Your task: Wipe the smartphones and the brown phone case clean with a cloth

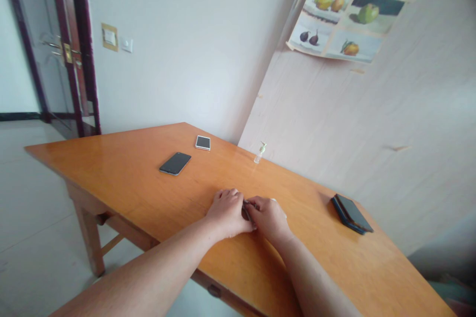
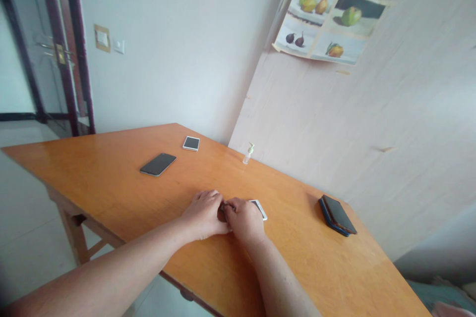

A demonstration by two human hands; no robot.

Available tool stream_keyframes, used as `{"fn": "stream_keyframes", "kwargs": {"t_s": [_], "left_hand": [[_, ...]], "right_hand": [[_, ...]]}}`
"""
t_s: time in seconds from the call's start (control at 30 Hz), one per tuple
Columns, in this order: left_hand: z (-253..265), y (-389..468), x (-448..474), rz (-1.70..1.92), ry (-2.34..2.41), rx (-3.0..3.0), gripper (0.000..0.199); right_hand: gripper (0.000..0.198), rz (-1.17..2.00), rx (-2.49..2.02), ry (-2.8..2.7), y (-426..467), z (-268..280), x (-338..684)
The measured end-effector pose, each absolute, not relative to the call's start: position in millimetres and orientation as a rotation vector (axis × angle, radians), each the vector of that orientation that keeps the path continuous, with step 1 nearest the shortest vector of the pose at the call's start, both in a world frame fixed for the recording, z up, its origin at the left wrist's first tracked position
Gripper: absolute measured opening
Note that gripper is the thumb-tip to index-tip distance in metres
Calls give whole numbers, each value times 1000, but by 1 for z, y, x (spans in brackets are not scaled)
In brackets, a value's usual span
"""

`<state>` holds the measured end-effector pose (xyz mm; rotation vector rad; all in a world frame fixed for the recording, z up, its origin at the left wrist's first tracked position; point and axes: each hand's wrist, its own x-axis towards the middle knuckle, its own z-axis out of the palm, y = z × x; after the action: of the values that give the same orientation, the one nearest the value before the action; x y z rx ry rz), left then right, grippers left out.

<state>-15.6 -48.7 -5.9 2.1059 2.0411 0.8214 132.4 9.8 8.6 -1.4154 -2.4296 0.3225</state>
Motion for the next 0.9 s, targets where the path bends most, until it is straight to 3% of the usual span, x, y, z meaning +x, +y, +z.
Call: {"fn": "stream_keyframes", "kwargs": {"t_s": [0.27,0.53,0.73,0.9], "left_hand": [[-5,-50,-17,835,2010,2119,54],[-7,-50,-17,831,2036,2135,52],[-2,-52,-16,826,2029,2117,52],[1,-53,-15,827,2031,2105,50]], "right_hand": [[35,169,-1789,-2194,43,17,177],[26,308,-1403,-2454,7,10,144],[29,166,-1778,-2229,31,17,175],[25,180,-1763,-2229,27,13,174]]}}
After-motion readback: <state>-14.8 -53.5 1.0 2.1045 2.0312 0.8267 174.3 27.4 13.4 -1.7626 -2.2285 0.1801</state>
